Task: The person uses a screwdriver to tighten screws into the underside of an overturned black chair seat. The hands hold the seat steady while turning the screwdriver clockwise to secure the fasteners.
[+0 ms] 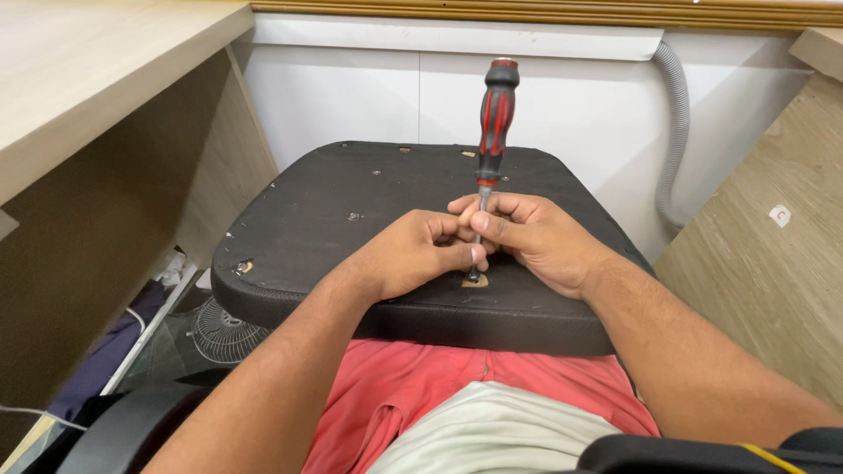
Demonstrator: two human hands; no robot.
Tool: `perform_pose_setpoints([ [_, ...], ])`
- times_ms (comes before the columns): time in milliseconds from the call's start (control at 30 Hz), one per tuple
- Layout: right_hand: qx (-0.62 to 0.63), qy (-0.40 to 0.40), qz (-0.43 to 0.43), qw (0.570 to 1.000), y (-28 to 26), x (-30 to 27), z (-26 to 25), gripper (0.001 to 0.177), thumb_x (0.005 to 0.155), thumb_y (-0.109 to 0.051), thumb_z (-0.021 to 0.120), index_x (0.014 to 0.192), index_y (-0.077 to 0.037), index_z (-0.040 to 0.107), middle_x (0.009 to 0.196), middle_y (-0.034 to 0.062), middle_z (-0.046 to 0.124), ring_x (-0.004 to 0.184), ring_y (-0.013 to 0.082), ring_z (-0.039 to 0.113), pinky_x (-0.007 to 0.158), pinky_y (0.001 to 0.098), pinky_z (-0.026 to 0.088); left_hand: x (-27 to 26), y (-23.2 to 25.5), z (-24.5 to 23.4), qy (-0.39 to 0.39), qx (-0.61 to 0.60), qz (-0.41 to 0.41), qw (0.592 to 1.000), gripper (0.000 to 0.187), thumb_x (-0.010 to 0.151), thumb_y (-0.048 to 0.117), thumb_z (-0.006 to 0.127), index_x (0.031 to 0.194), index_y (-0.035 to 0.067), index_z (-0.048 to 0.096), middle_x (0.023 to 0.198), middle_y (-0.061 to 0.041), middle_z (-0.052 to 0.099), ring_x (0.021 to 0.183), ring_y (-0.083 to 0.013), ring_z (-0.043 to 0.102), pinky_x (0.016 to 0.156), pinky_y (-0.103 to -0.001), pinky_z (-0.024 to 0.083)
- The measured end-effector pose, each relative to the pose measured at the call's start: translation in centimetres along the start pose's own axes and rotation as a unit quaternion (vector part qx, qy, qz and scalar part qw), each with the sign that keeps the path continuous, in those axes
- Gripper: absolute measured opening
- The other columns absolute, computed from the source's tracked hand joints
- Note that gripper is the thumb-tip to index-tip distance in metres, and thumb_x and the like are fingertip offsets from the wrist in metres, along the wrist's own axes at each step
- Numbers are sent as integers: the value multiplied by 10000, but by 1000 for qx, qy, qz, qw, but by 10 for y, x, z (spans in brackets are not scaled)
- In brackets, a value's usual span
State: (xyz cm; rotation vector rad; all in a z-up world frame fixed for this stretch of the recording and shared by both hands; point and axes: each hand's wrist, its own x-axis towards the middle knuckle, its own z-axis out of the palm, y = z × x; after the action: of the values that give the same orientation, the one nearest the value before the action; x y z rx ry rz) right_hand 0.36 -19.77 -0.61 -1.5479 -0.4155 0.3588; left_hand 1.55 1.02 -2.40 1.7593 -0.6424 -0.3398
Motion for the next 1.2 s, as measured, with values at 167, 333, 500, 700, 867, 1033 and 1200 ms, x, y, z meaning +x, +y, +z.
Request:
perform_pose_setpoints([
  [167,-31,19,-22,999,1,-1,2,370,976,-251,656,1232,15,667,1034,23,716,981,103,662,927,300,539,0,1,2,2,-49,-17,999,268,892,156,802,1083,-12,720,836,10,706,800,-107,659,779,-295,560],
  [333,22,-28,-10,999,2,0,-1,419,986,-345,622,1244,-20,677,951,51,706,889,137,678,885,323,557,-2,5,1,-3,-48,-17,999,234,899,163,732,1113,70,743,853,47,722,824,-65,665,825,-252,558],
  [500,-28,14,-23,999,3,-2,-1,376,999,-314,674,1253,-38,683,883,65,637,847,138,608,880,326,528,-4,10,1,-4,-25,-24,999,209,917,199,699,1061,61,760,927,28,792,889,-58,721,877,-250,573],
  [700,-52,39,-11,998,1,-4,3,348,953,-316,642,1198,-70,664,995,7,709,958,98,661,920,312,546,-4,10,4,30,44,-54,997,228,891,216,796,985,9,779,891,-75,759,820,-145,655,801,-341,544],
  [867,26,-33,-14,999,-1,-4,2,356,1004,-308,642,1252,-56,678,1020,38,668,887,155,590,864,350,517,-4,10,1,-12,23,-17,1000,218,911,248,726,1000,61,794,903,2,804,892,-90,735,885,-262,575],
  [1033,-71,35,-23,997,-2,-4,6,339,977,-285,650,1132,15,676,1081,-6,730,990,97,666,945,312,547,-3,11,3,29,-23,-25,999,227,854,155,799,1054,58,756,931,-41,774,880,-112,705,859,-300,579],
  [1200,1,-14,-11,1000,0,-3,4,372,991,-340,619,1233,-74,713,934,25,666,904,102,621,933,303,542,-2,10,1,36,-23,-39,998,241,848,162,788,1065,56,781,946,-47,802,907,-119,734,880,-288,591],
])
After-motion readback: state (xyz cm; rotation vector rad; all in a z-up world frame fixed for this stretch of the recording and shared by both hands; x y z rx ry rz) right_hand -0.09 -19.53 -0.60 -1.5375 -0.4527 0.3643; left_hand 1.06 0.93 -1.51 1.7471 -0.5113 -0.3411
